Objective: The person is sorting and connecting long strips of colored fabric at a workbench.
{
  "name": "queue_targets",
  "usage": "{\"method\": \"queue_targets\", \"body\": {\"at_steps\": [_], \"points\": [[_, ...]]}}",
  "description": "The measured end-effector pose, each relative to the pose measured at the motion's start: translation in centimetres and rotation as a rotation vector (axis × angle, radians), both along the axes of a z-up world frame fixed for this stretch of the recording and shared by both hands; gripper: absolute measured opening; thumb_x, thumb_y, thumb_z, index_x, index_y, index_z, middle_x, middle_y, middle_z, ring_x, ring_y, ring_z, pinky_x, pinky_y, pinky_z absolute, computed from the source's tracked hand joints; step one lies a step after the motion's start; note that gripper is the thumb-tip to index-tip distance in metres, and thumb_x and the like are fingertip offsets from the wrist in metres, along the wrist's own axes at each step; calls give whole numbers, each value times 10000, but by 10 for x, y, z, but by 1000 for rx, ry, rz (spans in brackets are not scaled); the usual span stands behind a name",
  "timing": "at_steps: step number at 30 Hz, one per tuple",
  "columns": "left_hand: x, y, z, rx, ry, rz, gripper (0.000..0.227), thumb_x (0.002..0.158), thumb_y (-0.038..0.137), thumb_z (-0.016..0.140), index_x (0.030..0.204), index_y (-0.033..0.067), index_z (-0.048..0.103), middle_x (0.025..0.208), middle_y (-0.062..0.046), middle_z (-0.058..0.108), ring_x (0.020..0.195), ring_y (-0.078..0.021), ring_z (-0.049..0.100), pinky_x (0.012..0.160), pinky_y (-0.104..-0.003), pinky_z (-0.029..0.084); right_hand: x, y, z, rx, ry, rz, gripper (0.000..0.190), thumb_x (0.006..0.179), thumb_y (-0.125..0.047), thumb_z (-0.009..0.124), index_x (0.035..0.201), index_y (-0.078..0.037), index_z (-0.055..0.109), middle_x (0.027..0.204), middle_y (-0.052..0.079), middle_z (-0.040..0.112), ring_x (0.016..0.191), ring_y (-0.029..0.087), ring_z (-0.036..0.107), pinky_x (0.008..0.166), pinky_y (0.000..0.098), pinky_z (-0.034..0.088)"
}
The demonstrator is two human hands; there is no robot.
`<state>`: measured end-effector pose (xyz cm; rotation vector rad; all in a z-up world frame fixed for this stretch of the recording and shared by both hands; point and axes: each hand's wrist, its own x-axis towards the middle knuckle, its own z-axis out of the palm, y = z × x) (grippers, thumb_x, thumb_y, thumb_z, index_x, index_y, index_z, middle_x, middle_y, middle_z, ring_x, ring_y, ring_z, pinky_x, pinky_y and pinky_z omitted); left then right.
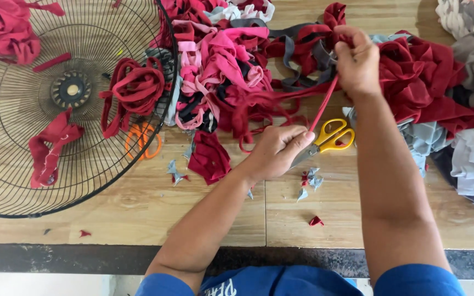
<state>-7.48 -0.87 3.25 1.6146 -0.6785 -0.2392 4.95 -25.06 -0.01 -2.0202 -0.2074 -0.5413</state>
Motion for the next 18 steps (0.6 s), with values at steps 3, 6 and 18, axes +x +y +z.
{"method": "queue_targets", "body": {"at_steps": [3, 6, 18], "points": [[-3, 9, 14, -97, -31, -109, 262, 1028, 147, 538, 797, 32, 583, 662, 25, 484, 573, -102, 370, 529, -284, 304, 20, -43, -14, 18, 105, -133, 376, 1027, 140, 553, 1324, -60, 666, 869, 26, 601, 565, 50, 395, 429, 206, 343], [10, 13, -3, -95, -88, -185, 263, 1033, 145, 544, 795, 84, 635, 596, 16, 560, 481, -95, 415, 479, -259, 310, 31, -75, -31, -142, -134, -124, 310, 1016, 178, 578, 1278, 52, 687, 854, 67, 596, 583, 95, 388, 488, 255, 332], [51, 32, -42, 362, -709, 641, 783, 1002, 129, 698, 1583, -24, 196, 1563, -321, 380, 1505, -480, 370, 1306, -586, 314, -19, 58, 42, -426, -282, 125, 355, 1079, -41, 728, 1375, 104, 597, 588, 47, 537, 409, 153, 434, 388, 302, 321]]}}
